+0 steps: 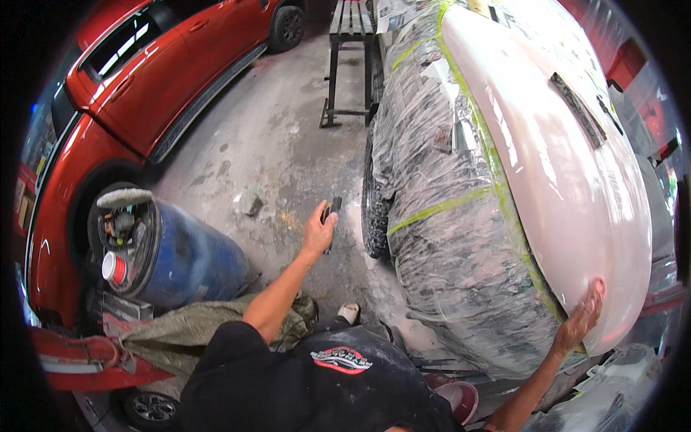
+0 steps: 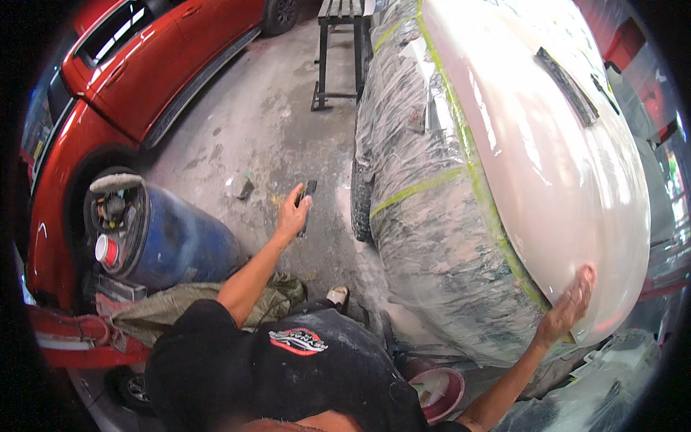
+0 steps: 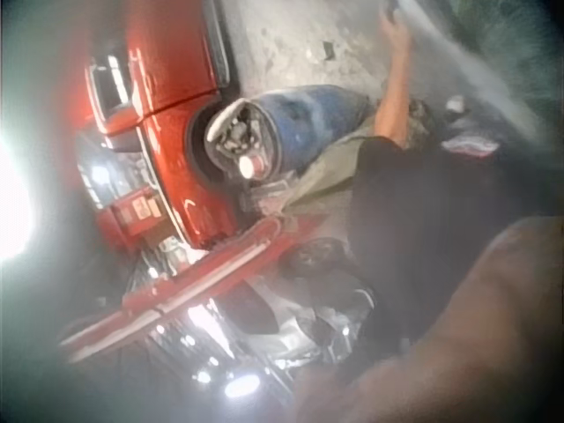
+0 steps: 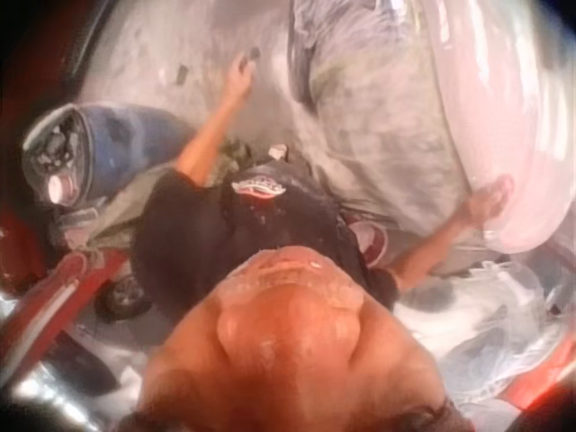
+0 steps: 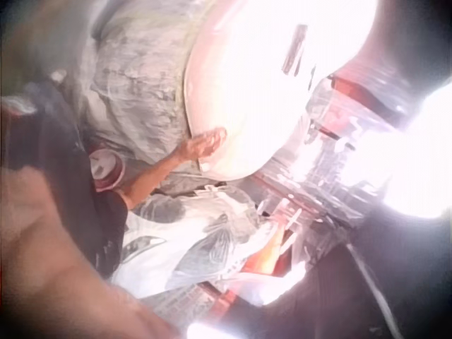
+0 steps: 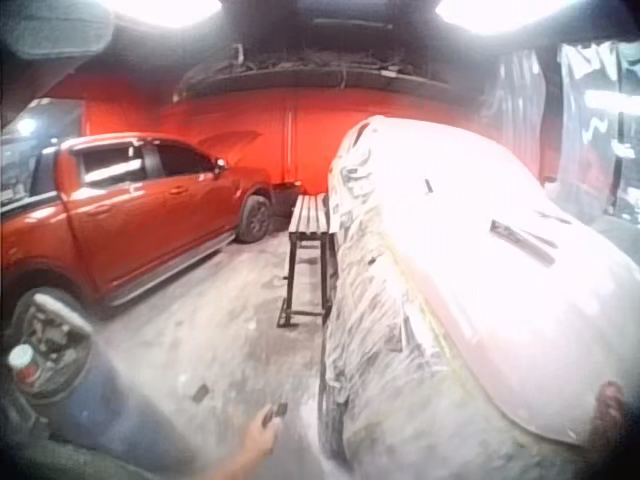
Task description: The person sands a large, curved, light-pink car part using a sanding block and water. They repeatedly dip the block into a bucket of water and wipe the surface with a cloth while sanding.
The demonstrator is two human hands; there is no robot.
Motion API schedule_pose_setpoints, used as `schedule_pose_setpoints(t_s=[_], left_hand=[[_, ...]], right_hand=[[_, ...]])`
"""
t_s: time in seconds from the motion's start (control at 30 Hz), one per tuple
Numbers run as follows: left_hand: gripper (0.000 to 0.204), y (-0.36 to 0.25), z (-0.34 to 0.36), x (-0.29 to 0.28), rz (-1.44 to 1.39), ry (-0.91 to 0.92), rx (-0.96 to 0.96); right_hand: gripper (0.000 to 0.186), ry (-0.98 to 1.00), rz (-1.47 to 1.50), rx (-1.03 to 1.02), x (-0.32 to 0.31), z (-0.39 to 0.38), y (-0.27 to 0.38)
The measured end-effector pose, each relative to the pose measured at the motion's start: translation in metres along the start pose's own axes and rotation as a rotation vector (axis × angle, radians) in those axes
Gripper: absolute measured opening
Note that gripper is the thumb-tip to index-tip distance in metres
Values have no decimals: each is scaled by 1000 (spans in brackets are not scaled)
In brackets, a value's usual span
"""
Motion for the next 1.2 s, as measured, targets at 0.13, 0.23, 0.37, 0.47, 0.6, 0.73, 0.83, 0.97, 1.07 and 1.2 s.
schedule_pose_setpoints(t_s=[0.13,0.23,0.37,0.47,0.6,0.73,0.83,0.97,1.07,1.2], left_hand=[[62,25,-21,11,-78,51,-200],[61,22,-26,33,-130,134,-273],[52,21,-40,69,-108,257,-89],[51,-3,-61,59,-173,350,-209],[56,12,-78,86,-89,521,-197],[54,5,-109,110,25,776,-223],[53,2,-124,129,173,993,-145],[51,-73,-185,159,401,1336,19],[55,-97,-226,190,460,1578,121],[58,-133,-286,230,358,1805,145]], right_hand=[[39,-58,-279,22,-23,-56,-57],[38,-80,-304,63,-34,-67,-63],[40,-172,-118,18,-47,-94,-69],[34,-170,-212,281,-61,-123,-41],[31,-175,-178,682,-85,-259,-45],[24,-285,-7,1229,-70,-431,-14],[25,-230,2,1523,-63,-514,31],[36,-21,-65,1697,-48,-590,69],[35,-195,194,1825,-48,-610,85],[31,-203,-81,1632,-65,-627,106]])
Point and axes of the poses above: each hand's wrist, its own z-axis towards the middle knuckle, its own x-axis out of the palm, y = z × x, the point moved 6 cm from there along z, towards the middle knuckle, and after that the axes turned 1 degree about z, right-handed, at the moved point
